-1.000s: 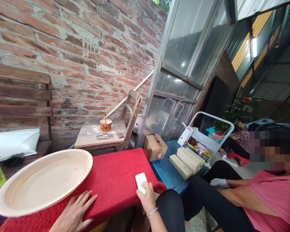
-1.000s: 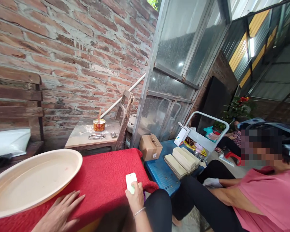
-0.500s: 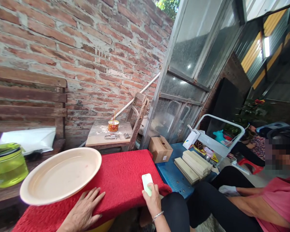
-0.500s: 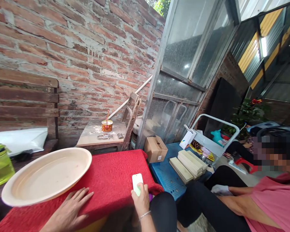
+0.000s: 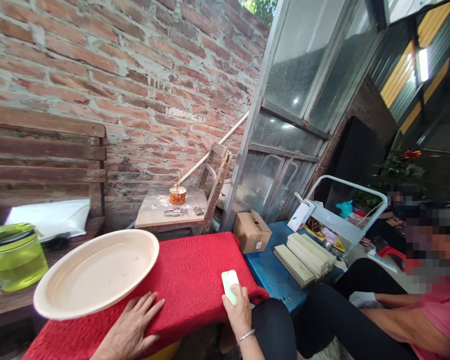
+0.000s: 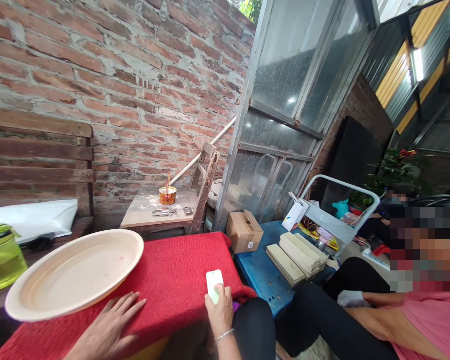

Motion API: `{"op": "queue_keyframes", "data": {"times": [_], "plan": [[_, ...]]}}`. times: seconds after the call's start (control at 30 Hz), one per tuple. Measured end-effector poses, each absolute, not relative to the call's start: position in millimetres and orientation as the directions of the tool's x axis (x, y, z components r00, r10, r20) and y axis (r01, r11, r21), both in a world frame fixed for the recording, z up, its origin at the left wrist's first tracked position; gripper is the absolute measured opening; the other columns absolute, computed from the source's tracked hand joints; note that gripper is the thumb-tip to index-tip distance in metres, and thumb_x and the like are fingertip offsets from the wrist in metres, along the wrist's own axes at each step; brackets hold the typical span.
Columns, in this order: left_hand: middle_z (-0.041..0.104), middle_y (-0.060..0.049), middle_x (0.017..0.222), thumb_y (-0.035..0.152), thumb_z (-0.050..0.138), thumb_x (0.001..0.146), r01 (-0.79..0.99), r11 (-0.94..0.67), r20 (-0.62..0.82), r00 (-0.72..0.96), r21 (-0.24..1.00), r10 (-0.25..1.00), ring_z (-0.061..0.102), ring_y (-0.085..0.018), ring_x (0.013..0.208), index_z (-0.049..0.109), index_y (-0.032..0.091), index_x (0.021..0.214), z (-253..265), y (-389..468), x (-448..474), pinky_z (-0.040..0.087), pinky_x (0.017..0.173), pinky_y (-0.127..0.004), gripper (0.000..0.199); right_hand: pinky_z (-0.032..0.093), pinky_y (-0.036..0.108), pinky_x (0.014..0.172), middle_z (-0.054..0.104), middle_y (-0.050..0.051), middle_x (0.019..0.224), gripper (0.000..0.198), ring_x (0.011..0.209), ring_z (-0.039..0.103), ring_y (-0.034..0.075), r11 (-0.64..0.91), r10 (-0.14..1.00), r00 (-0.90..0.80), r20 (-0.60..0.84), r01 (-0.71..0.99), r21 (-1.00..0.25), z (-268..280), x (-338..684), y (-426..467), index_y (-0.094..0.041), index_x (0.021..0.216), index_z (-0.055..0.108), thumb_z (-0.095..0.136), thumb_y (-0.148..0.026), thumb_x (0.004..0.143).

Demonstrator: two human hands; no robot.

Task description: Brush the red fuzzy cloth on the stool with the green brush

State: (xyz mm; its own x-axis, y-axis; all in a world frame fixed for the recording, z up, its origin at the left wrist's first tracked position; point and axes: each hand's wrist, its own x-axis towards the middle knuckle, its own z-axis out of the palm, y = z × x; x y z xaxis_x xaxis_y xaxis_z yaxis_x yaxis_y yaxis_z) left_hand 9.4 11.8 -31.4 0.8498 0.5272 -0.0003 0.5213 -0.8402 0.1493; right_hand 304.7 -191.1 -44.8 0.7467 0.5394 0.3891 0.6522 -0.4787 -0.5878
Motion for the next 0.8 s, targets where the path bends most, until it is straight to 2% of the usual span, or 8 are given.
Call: {"op": "queue_keyframes", "data": {"times": [0.23, 0.37, 0.5, 0.6, 0.7, 0.8], "plan": [[0.042, -0.011, 0.155, 0.051, 0.068, 0.078, 0.51, -0.849, 0.038, 0.854, 0.133, 0.519, 0.038, -0.039, 0.142, 0.05, 0.033, 0.146, -42.1, 18.3, 6.0, 0.026, 0.119, -0.057, 0.072, 0.05, 0.032, 0.073, 0.058, 0.002, 0.088, 0.023, 0.08, 0.066, 0.022, -0.434, 0.56, 0.712, 0.424, 0.688, -0.581, -50.8, 306.8, -189.4, -0.028, 0.098, 0.066, 0.063, -0.041, 0.079], [0.038, -0.012, 0.157, 0.048, 0.073, 0.076, 0.529, -0.84, -0.009, 0.847, 0.12, 0.532, 0.035, -0.039, 0.143, 0.046, 0.032, 0.148, -36.6, 12.9, 5.0, 0.023, 0.119, -0.056, 0.079, 0.049, 0.033, 0.068, 0.055, 0.001, 0.082, 0.023, 0.072, 0.064, 0.021, -0.418, 0.546, 0.734, 0.404, 0.656, -0.628, -56.3, 312.8, -188.6, -0.029, 0.092, 0.067, 0.064, -0.046, 0.077], [0.033, -0.011, 0.16, 0.032, 0.073, 0.07, 0.649, -0.757, -0.091, 0.761, 0.078, 0.643, 0.027, -0.037, 0.147, 0.044, 0.03, 0.149, -28.2, -2.1, 13.5, 0.019, 0.121, -0.054, 0.084, 0.049, 0.033, 0.069, 0.057, 0.002, 0.084, 0.028, 0.073, 0.064, 0.021, -0.337, 0.596, 0.727, 0.341, 0.612, -0.716, -52.5, 314.7, -180.6, -0.029, 0.091, 0.067, 0.063, -0.053, 0.078], [0.029, -0.015, 0.161, 0.019, 0.065, 0.067, 0.717, -0.696, -0.168, 0.689, 0.02, 0.705, 0.022, -0.037, 0.149, 0.042, 0.022, 0.151, -16.0, -16.3, 25.3, 0.018, 0.12, -0.054, 0.086, 0.049, 0.032, 0.07, 0.057, 0.004, 0.09, 0.03, 0.079, 0.063, 0.022, -0.292, 0.595, 0.724, 0.349, 0.6, -0.745, -40.9, 305.6, -167.3, -0.027, 0.095, 0.067, 0.06, -0.054, 0.082], [0.037, -0.017, 0.156, 0.012, 0.057, 0.066, 0.709, -0.705, -0.197, 0.695, 0.028, 0.691, 0.034, -0.037, 0.142, 0.043, 0.021, 0.149, 4.4, -29.2, 40.5, 0.03, 0.113, -0.054, 0.084, 0.048, 0.032, 0.071, 0.056, 0.006, 0.092, 0.027, 0.082, 0.061, 0.022, -0.347, 0.613, 0.703, 0.361, 0.65, -0.676, -31.7, 289.4, -152.0, -0.026, 0.1, 0.067, 0.062, -0.046, 0.082], [0.051, -0.012, 0.142, 0.01, 0.049, 0.073, 0.637, -0.746, -0.146, 0.771, 0.196, 0.62, 0.05, -0.028, 0.126, 0.051, 0.025, 0.142, 25.2, -40.7, 61.0, 0.04, 0.105, -0.043, 0.07, 0.047, 0.035, 0.077, 0.058, 0.008, 0.095, 0.028, 0.087, 0.06, 0.024, -0.401, 0.662, 0.649, 0.376, 0.73, -0.553, -30.8, 275.7, -142.4, -0.026, 0.105, 0.068, 0.066, -0.04, 0.081]]}}
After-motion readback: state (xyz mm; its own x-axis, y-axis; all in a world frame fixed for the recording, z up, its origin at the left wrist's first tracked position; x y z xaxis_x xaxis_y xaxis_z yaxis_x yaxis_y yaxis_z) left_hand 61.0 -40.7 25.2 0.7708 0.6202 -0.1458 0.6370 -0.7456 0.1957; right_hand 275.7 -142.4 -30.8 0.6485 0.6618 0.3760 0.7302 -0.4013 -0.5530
